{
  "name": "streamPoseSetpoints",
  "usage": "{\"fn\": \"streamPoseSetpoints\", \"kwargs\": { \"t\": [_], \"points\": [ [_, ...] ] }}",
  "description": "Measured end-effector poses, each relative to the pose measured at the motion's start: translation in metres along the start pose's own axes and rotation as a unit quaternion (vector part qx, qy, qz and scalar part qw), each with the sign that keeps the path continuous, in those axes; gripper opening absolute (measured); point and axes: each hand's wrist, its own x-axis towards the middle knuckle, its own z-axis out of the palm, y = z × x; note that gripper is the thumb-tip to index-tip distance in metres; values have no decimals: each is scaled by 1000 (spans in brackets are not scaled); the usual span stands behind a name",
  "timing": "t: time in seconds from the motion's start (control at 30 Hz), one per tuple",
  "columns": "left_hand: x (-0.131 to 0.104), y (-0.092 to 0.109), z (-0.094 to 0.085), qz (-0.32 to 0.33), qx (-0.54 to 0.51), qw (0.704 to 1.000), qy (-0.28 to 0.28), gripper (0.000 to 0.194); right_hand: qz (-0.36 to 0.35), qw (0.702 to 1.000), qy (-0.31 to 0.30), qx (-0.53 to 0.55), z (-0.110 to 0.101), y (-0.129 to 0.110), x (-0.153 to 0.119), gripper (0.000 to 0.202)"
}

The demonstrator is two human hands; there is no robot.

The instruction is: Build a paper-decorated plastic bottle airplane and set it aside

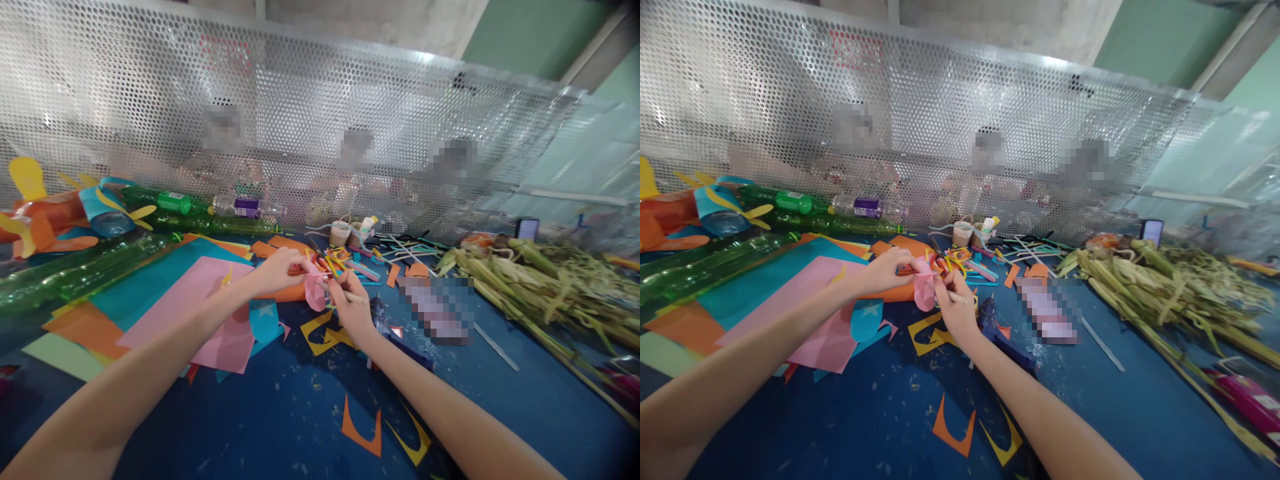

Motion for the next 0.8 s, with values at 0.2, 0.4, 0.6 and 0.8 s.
{"fn": "streamPoseSetpoints", "kwargs": {
  "t": [0.2, 0.4, 0.6, 0.8],
  "points": [
    [-1, 2, -2, -2, -2, 1000, -2, 10, -4, 1000, 0, -21, 0, 1, -1, 27],
    [0, 3, -3, -5, 8, 1000, -2, 11, -18, 998, 61, -17, -5, 1, 2, 24],
    [3, 1, -1, -7, 34, 999, 3, 13, -24, 998, 50, -24, -5, 6, 3, 27],
    [3, -1, 2, 0, 44, 999, 7, 22, -13, 999, 33, -8, -2, 3, 1, 26]
  ]
}}
